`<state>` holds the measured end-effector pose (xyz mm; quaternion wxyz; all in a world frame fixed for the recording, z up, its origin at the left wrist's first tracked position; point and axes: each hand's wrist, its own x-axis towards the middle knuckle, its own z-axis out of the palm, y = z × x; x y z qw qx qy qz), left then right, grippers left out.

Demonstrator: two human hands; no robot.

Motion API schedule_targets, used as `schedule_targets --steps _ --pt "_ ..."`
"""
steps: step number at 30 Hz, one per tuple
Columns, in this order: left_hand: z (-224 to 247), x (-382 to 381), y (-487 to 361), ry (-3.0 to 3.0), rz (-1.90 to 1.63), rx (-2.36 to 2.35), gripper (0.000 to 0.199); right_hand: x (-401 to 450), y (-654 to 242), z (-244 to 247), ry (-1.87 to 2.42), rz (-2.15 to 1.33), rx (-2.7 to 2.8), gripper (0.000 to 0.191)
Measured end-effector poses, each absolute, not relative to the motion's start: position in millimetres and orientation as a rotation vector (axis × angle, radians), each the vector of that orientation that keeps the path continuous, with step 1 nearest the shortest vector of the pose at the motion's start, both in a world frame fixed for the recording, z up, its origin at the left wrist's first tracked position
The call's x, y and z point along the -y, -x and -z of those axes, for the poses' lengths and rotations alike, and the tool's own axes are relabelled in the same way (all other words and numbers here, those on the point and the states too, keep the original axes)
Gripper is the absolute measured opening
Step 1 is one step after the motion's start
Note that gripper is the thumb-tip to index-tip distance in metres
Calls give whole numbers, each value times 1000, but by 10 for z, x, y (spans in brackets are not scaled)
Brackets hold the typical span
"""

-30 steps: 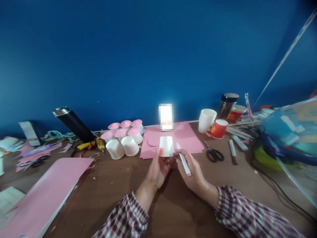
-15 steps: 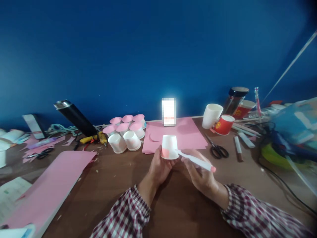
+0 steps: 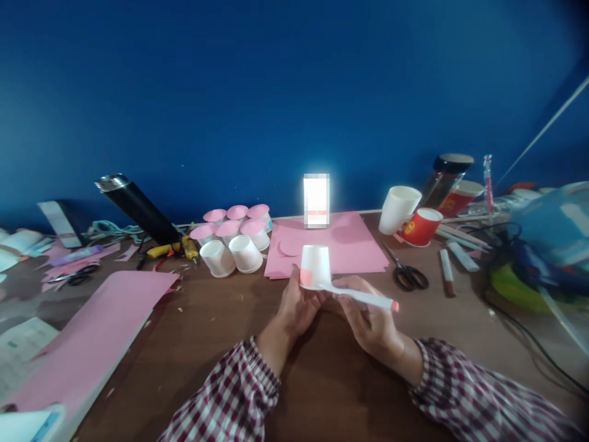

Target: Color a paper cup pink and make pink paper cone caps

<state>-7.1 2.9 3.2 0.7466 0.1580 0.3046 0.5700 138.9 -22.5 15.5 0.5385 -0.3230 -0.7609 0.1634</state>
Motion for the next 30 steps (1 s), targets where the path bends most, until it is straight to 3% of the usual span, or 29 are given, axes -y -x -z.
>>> schedule_targets --steps 30 --pt "-39 -15 35 -446 -1269 -740 50 205 -1375 -160 832 -350 1875 15"
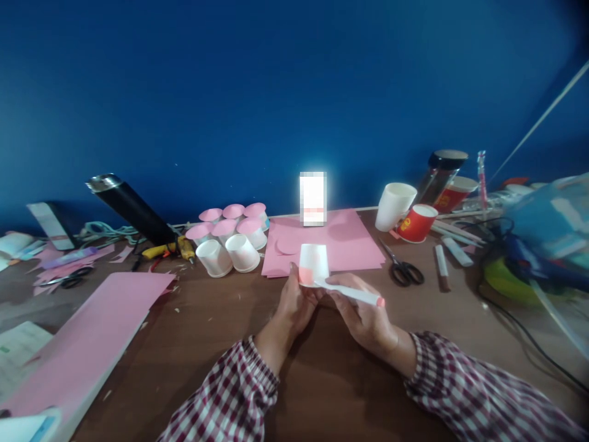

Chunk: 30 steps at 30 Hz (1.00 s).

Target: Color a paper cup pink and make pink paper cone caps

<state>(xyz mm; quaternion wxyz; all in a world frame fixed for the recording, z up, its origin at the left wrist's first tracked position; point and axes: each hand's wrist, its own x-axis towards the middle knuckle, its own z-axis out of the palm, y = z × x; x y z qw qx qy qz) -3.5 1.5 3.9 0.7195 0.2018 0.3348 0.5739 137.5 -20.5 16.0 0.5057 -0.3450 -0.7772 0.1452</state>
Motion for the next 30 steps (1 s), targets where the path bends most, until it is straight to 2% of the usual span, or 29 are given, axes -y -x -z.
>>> schedule_targets --steps 16,30 --pt "-51 -12 29 -393 -1301 -844 39 232 -1358 -236 819 -351 1892 11" --pt "-8 -21 41 -423 -1279 -774 39 211 -1363 -189 837 -345 1890 11"
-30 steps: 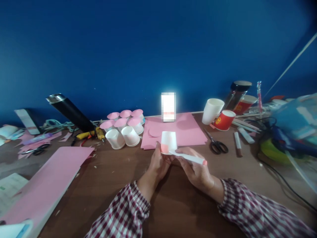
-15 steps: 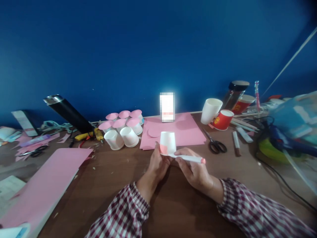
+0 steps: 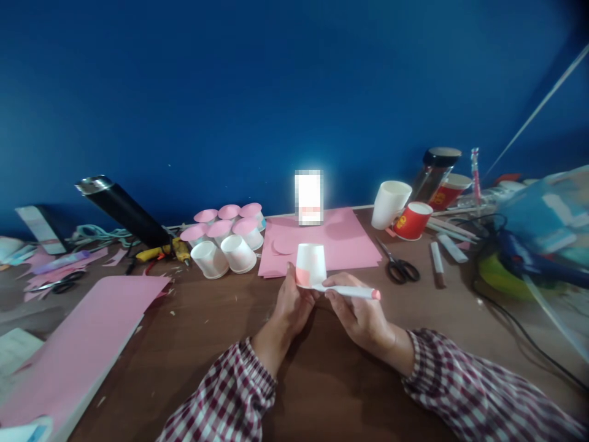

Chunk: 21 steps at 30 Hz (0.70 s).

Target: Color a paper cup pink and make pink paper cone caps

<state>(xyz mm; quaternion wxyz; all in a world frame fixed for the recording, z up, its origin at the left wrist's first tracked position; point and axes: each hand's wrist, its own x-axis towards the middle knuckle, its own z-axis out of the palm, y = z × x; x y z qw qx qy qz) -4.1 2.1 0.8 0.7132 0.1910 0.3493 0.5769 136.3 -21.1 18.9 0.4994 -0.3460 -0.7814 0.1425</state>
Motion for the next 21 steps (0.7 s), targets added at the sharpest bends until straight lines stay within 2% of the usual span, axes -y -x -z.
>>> schedule_targets --steps 21 --pt "-38 -6 29 -488 -1239 -773 41 211 -1388 -221 870 -286 1869 11"
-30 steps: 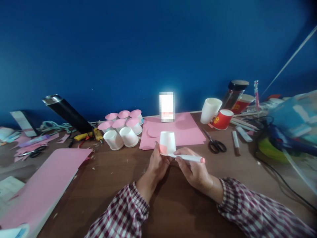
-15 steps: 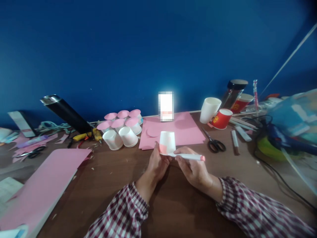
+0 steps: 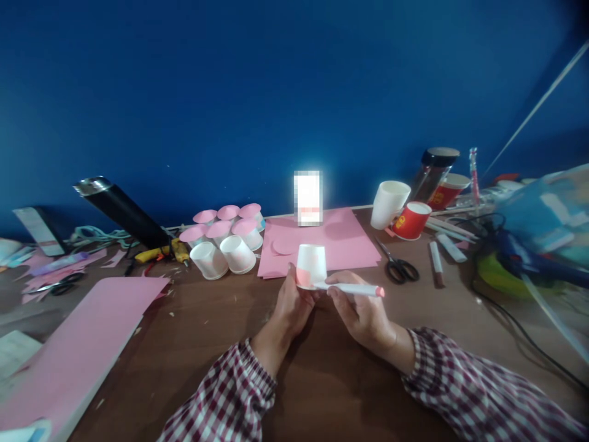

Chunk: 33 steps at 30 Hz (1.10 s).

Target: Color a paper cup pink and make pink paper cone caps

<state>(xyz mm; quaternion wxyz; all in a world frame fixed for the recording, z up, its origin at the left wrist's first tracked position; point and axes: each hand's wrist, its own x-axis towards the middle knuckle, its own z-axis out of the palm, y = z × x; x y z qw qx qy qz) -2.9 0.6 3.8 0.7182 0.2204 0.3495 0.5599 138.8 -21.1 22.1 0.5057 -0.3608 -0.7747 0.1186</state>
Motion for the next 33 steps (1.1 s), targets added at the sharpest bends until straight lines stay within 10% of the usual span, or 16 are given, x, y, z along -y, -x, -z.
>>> schedule_targets --steps 33 --pt "45 -43 42 -507 -1232 -765 39 180 -1395 -223 901 -246 1842 11"
